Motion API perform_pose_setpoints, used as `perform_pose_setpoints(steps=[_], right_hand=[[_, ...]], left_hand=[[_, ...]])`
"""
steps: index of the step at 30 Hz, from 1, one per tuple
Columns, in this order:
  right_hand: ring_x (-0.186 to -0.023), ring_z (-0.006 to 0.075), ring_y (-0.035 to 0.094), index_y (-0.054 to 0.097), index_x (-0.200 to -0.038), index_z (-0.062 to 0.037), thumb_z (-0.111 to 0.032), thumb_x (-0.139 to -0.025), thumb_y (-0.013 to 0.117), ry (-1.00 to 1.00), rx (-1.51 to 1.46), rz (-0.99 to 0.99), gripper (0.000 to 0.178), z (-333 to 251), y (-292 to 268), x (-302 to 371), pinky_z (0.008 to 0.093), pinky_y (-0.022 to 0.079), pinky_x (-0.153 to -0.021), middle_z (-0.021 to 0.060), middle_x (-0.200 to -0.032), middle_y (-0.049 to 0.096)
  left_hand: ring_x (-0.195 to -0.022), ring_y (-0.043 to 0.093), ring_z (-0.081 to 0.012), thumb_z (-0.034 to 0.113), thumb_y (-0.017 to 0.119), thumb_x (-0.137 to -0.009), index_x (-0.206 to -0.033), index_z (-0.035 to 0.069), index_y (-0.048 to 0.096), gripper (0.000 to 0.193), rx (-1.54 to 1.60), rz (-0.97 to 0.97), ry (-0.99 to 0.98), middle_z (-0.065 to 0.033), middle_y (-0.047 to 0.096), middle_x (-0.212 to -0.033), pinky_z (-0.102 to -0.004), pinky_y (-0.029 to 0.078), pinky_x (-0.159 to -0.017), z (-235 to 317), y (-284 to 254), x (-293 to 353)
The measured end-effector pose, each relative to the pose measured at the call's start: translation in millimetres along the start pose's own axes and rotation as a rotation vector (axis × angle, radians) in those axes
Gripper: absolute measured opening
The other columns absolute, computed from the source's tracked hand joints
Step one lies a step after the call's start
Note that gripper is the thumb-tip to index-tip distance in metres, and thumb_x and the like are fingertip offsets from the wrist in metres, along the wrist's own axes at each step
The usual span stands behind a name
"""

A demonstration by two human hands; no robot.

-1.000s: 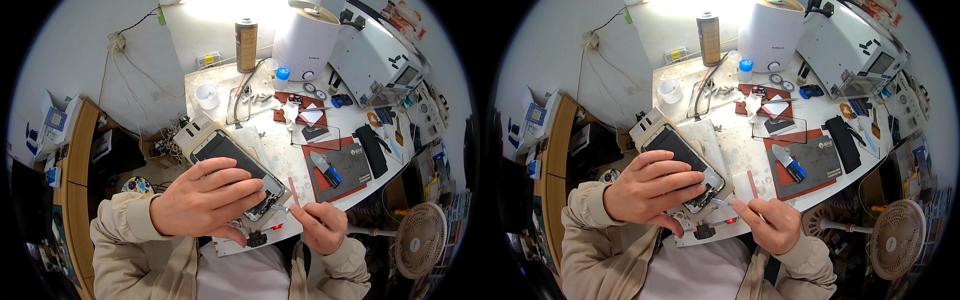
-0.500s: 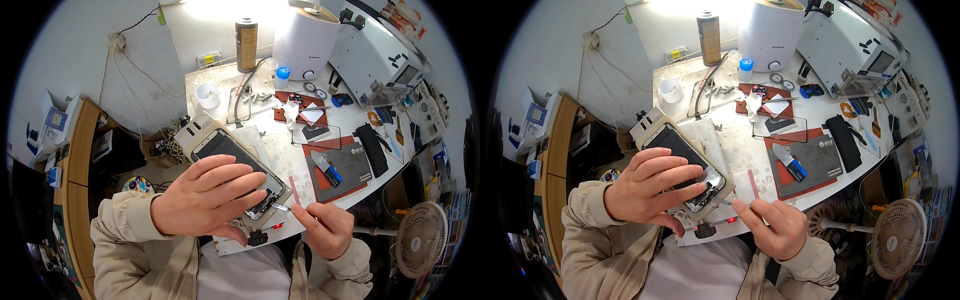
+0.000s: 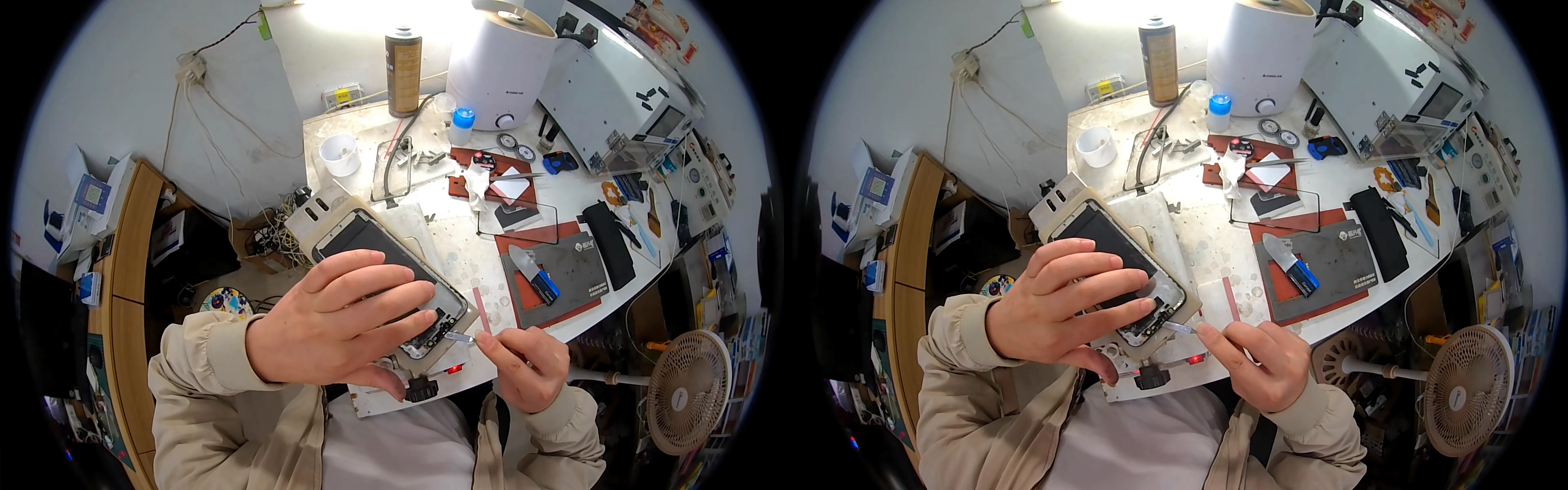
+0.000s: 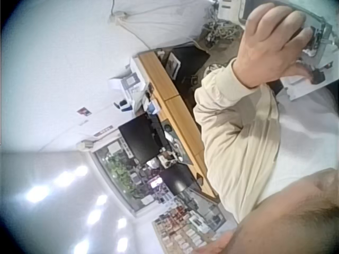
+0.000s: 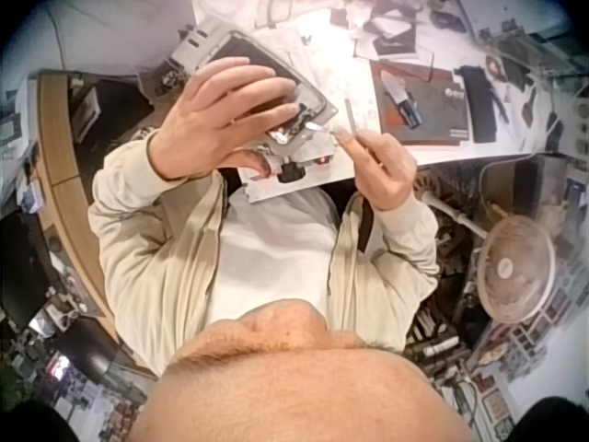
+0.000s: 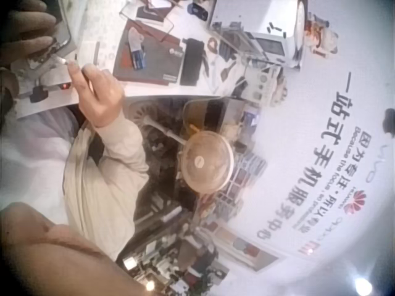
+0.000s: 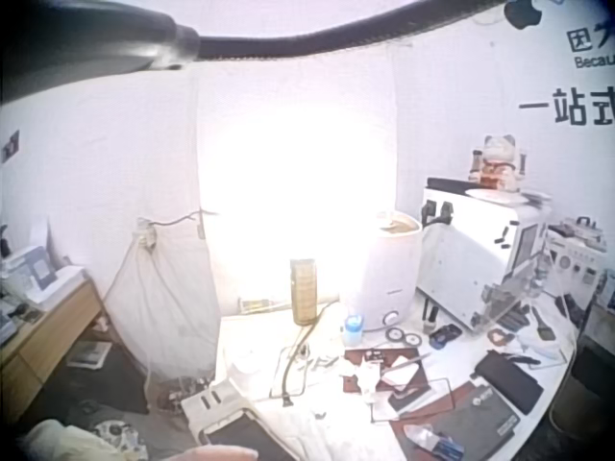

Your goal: The person uses a small metal tool to scrape and clean adhesive residue from the frame of a disassembled smartphone. They repeatedly wipe the tool on a white cloth and apply a liquid from a small bottle to the device while working on the edges of the screen assembly.

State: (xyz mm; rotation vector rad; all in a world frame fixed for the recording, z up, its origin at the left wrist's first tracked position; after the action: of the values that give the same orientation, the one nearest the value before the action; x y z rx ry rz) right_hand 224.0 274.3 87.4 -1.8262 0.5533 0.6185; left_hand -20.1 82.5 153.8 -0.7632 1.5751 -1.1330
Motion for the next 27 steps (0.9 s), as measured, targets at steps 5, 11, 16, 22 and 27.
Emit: perform_pose_setpoints(steps=[5, 11, 16, 22, 27], right_hand=[[-0.062, 0.0176, 0.056, 0.084, -0.126, -0.0063, 0.008, -0.063, 0.069, -0.011, -0.004, 0.005, 0.066, 0.9, 0.7, 0.0, 0.0324, 0.048, -0.053, 0.0029, -0.099, 0.068], [-0.063, 0.0174, 0.056, 0.085, -0.124, -0.0051, 0.006, -0.061, 0.071, -0.031, 0.005, 0.031, 0.065, 3.1, 4.3, 3.1, 0.0327, 0.047, -0.053, 0.0034, -0.101, 0.068], [-0.063, 0.0173, 0.055, 0.084, -0.124, -0.0044, 0.005, -0.060, 0.071, -0.041, -0.003, 0.031, 0.066, 3.9, 4.7, 2.8, 0.0326, 0.048, -0.053, 0.0034, -0.101, 0.068], [-0.063, 0.0168, 0.055, 0.084, -0.125, -0.0046, 0.005, -0.061, 0.071, -0.054, 0.003, 0.039, 0.066, 5.3, 6.5, 3.3, 0.0322, 0.048, -0.052, 0.0029, -0.101, 0.067], [-0.063, 0.0166, 0.055, 0.084, -0.125, -0.0051, 0.005, -0.061, 0.072, -0.063, 0.007, 0.052, 0.066, 6.4, 8.2, 3.9, 0.0322, 0.048, -0.052, 0.0026, -0.100, 0.066]], left_hand=[[-0.130, 0.058, -0.0277, 0.079, 0.064, -0.086, -0.139, 0.015, 0.074, 0.084, 0.002, -0.005, -0.004, -0.0055, 0.065, -0.149, -0.0494, 0.044, -0.115, 0.6, 0.2, 0.0], [-0.130, 0.058, -0.0281, 0.078, 0.064, -0.086, -0.139, 0.014, 0.074, 0.084, 0.008, -0.015, 0.001, -0.0058, 0.065, -0.149, -0.0497, 0.044, -0.114, -0.1, -1.0, -1.3], [-0.130, 0.058, -0.0285, 0.078, 0.064, -0.085, -0.140, 0.014, 0.073, 0.084, 0.018, -0.023, -0.001, -0.0066, 0.065, -0.149, -0.0506, 0.043, -0.114, -0.6, -1.7, -0.6], [-0.129, 0.058, -0.0291, 0.077, 0.064, -0.085, -0.140, 0.014, 0.073, 0.084, 0.032, -0.010, -0.007, -0.0072, 0.065, -0.149, -0.0513, 0.042, -0.115, -0.4, -0.5, 0.0], [-0.129, 0.058, -0.0293, 0.078, 0.063, -0.086, -0.140, 0.015, 0.074, 0.084, 0.031, -0.006, -0.007, -0.0072, 0.065, -0.148, -0.0517, 0.042, -0.114, -0.4, -0.3, 0.1]])
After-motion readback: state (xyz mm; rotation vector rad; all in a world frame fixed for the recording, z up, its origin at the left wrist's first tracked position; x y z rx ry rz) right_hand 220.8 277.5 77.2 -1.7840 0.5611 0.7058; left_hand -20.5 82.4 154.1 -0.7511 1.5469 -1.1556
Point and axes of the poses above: each hand's wrist, its own x-axis away from the middle knuckle, its own y-axis out of the palm, z = x × y, the point moved 1 cm from there along -x, towards the middle knuckle
